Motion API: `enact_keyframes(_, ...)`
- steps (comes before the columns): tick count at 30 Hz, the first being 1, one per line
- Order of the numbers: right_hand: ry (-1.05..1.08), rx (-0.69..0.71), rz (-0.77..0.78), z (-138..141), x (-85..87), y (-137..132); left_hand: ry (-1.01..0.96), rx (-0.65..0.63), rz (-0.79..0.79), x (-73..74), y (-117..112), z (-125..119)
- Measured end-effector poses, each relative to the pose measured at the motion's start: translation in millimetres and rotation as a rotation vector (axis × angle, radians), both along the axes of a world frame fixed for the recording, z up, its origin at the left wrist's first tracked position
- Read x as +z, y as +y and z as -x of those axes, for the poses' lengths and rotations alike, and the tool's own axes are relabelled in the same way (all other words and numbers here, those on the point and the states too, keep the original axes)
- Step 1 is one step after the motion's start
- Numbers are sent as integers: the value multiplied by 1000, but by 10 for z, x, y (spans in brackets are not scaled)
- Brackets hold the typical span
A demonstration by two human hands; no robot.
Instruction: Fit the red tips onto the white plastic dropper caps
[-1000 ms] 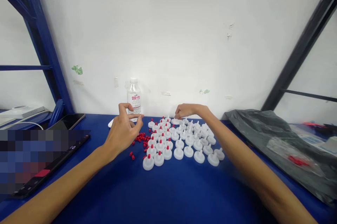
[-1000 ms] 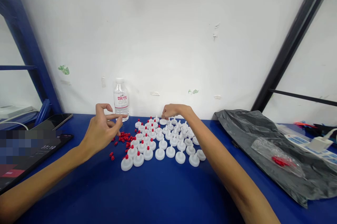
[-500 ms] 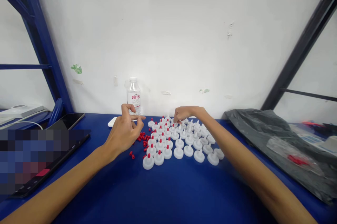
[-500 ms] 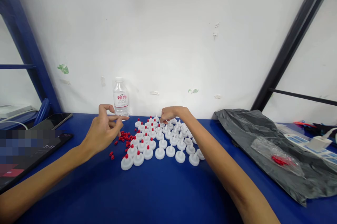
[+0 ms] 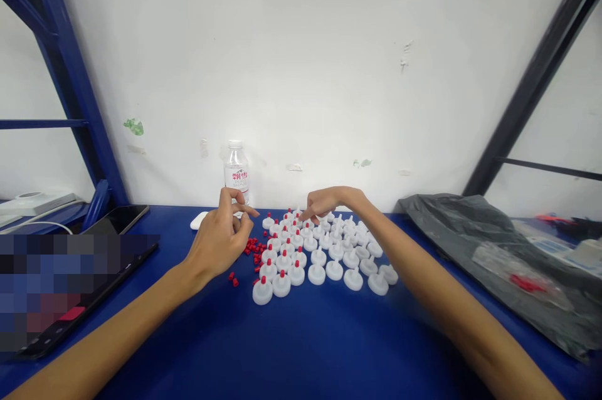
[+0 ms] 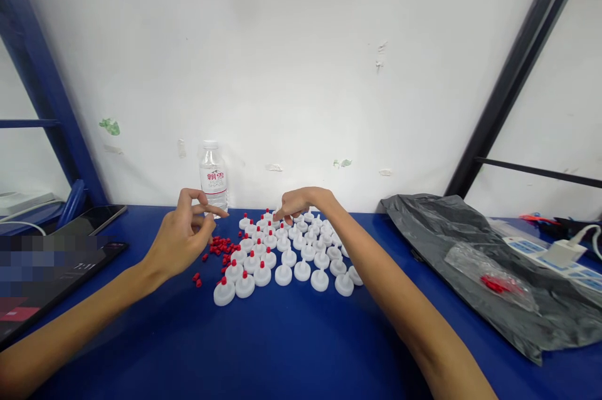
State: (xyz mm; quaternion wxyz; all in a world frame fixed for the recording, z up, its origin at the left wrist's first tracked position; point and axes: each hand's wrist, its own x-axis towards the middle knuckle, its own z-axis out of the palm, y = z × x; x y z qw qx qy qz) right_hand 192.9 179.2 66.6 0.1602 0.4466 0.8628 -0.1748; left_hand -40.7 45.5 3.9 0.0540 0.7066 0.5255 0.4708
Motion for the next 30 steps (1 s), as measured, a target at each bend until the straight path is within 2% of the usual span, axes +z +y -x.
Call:
enact_keyframes(6,-91,4,-26,157,-94,-69,63,4,1,22,-4,5)
enact_keyframes(8,-76,12,-94,161,-56,-96,91,10,0,24,-9,10)
enact_keyframes(12,41,76,-279,178,125,-233,210,59,-26,23,-33,-7)
enact_keyframes(15,172,251,-326,284,218,-411,284,106,-55,14,-47,-45)
enact_keyframes(18,336,491,-343,426,212,-558,276,61,-41,9,-45,-78)
enact_keyframes(22,432,604,-320,476,177,-582,143,-19,48,55,-35,-95)
enact_keyframes(27,569,655,-152,382,241,-537,-163,-273,273,171,-5,-60)
enact_keyframes(30,615,671,-206,399,265,-566,-347,-397,391,184,37,-6)
